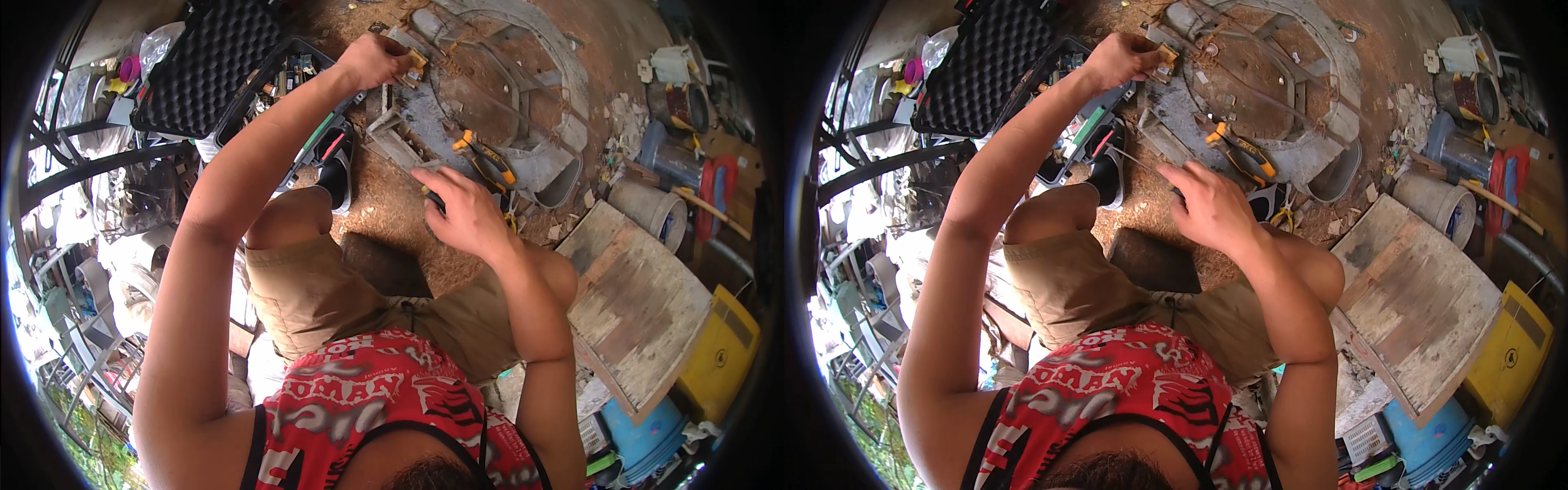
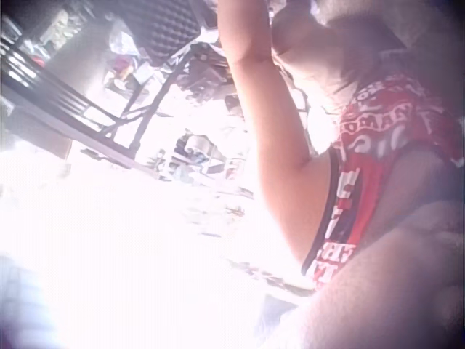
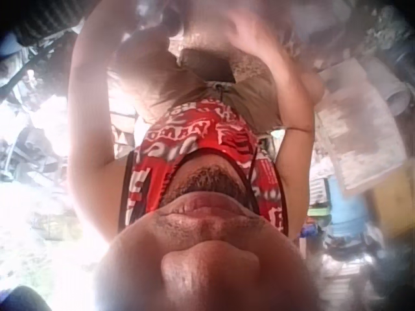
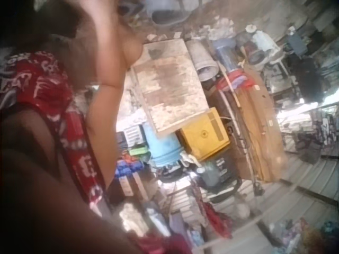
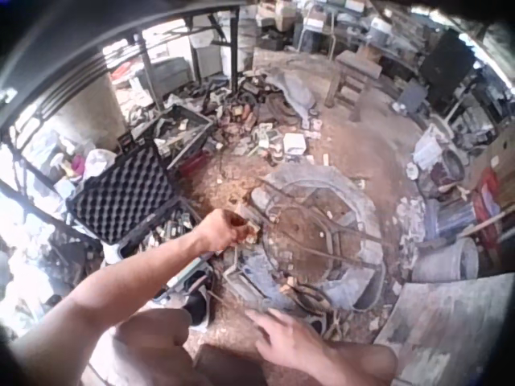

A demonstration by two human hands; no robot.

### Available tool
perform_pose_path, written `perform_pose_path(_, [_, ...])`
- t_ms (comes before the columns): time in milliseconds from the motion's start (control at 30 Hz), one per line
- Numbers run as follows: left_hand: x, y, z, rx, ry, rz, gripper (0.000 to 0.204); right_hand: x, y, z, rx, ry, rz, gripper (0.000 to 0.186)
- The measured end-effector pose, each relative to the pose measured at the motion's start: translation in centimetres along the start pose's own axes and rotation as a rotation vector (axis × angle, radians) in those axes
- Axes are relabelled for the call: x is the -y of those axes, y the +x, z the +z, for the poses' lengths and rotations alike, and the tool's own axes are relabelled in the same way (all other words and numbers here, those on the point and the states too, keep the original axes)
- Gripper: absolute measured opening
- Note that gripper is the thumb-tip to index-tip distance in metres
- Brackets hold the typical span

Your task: The person uses a screwdriver and pliers to dismantle small electronic parts, including a circuit board and a small metal switch component.

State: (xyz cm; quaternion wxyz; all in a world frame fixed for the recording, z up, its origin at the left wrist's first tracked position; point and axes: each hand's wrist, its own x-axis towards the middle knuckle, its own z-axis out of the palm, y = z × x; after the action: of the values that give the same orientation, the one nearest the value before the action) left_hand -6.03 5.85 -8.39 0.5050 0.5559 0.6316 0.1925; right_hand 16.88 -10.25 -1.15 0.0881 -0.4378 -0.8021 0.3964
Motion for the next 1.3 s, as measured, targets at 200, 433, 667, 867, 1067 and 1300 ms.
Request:
perform_pose_path(200, [-1.5,1.2,0.4,-0.102,0.247,0.009,0.039,0.1,-0.6,-0.3,-0.033,0.006,-0.01,0.045])
perform_pose_path(433, [-0.7,1.4,-0.3,-0.255,0.398,0.027,0.047,0.0,-0.9,-1.0,-0.098,0.015,-0.06,0.045])
perform_pose_path(667, [5.7,-1.2,-7.1,-0.346,0.27,0.108,0.043,0.2,-0.9,-0.8,-0.079,-0.014,-0.064,0.045])
perform_pose_path(867, [26.8,-4.8,-16.6,-0.503,0.346,-0.338,0.047,1.2,-0.7,-0.6,0.059,-0.02,-0.039,0.046])
perform_pose_path(1067, [34.3,-3.1,-10.4,-0.569,0.434,-0.731,0.04,0.9,0.1,1.1,0.208,-0.031,0.105,0.049])
perform_pose_path(1300, [35.7,4.0,-11.5,-0.271,1.101,-0.469,0.03,-0.5,1.9,2.2,0.293,-0.033,0.112,0.053])
